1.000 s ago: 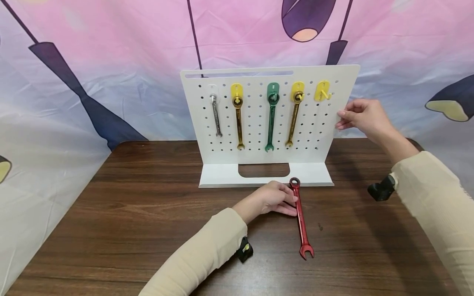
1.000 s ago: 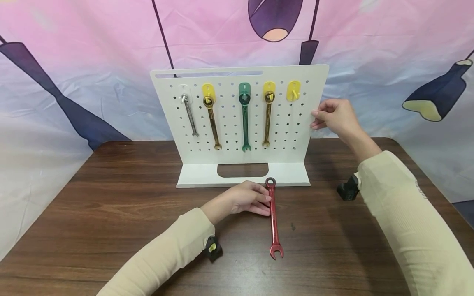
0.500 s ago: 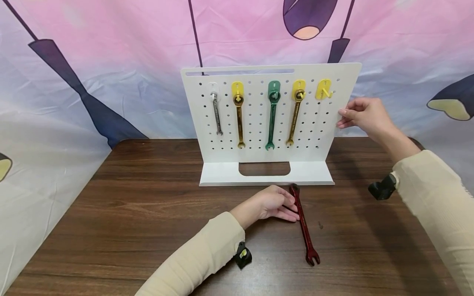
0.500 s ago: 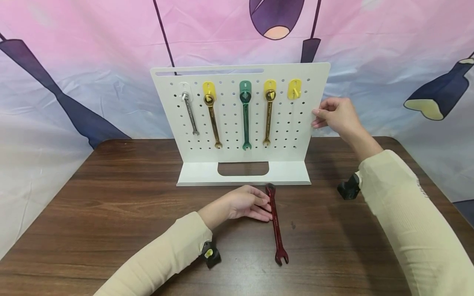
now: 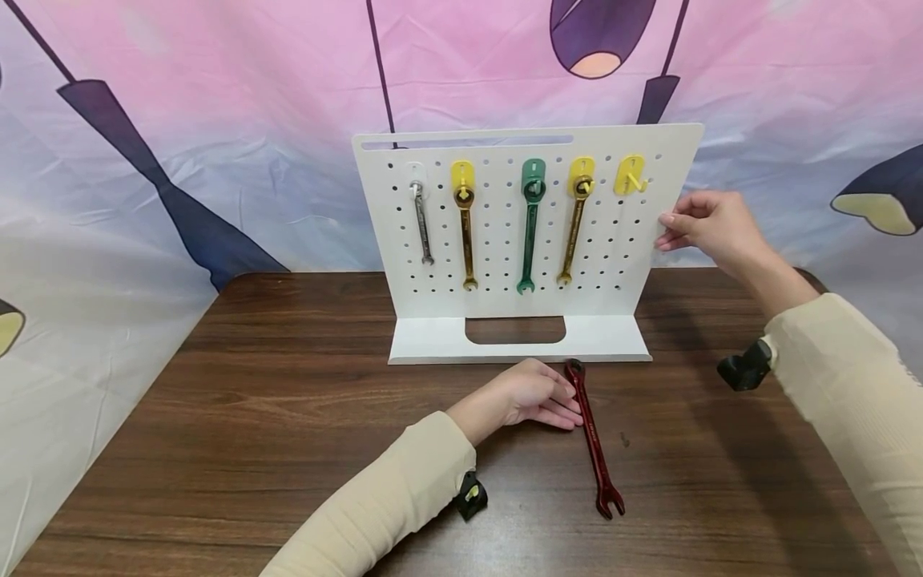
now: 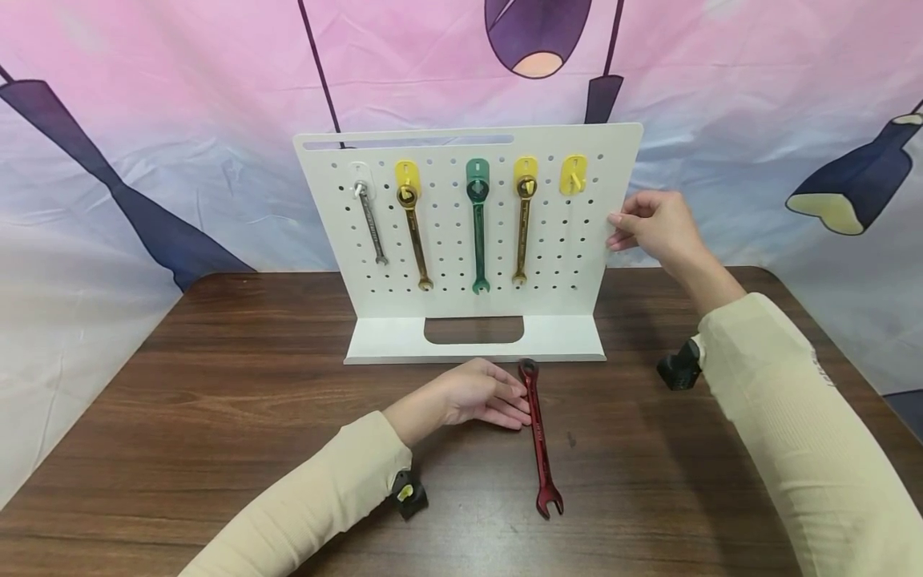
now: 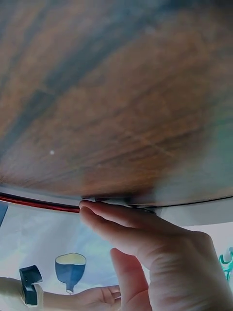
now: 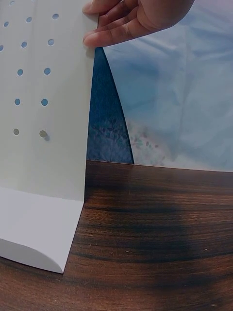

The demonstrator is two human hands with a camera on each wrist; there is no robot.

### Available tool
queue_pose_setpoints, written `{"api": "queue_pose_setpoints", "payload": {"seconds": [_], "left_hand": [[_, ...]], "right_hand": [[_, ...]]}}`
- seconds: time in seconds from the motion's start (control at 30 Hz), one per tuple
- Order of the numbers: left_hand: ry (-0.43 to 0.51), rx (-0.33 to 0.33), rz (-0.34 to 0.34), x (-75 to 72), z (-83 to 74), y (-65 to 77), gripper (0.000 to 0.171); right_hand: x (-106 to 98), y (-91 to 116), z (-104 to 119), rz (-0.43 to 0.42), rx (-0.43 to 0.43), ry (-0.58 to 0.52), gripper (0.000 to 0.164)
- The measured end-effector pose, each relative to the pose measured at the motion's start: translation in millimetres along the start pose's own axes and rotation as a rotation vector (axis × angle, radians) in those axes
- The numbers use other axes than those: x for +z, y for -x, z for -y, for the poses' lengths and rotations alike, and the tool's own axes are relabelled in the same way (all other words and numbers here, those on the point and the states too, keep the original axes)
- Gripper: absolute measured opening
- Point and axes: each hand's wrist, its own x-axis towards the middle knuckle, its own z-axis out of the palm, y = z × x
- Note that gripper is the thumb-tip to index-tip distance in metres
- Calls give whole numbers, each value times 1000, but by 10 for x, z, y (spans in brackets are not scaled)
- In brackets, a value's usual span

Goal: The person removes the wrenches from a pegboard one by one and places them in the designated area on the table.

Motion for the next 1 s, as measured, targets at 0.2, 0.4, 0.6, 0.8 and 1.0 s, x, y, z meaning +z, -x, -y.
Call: {"api": "queue_pose_setpoints", "payload": {"seconds": [0.2,0.4,0.6,0.8,1.0], "left_hand": [[0,12,-2,-38,-18,13,16],[3,16,2,-79,-26,28,18],[3,25,1,-112,-92,56,22],[14,73,-23,-157,-229,94,27],[-37,127,-40,-206,-375,149,30]], "right_hand": [[-1,0,0,-3,4,15,15],[1,0,-5,-3,-2,14,16],[8,0,-8,-4,-14,19,16],[8,3,-9,-5,-21,25,16],[7,0,-10,-4,-24,23,15]]}}
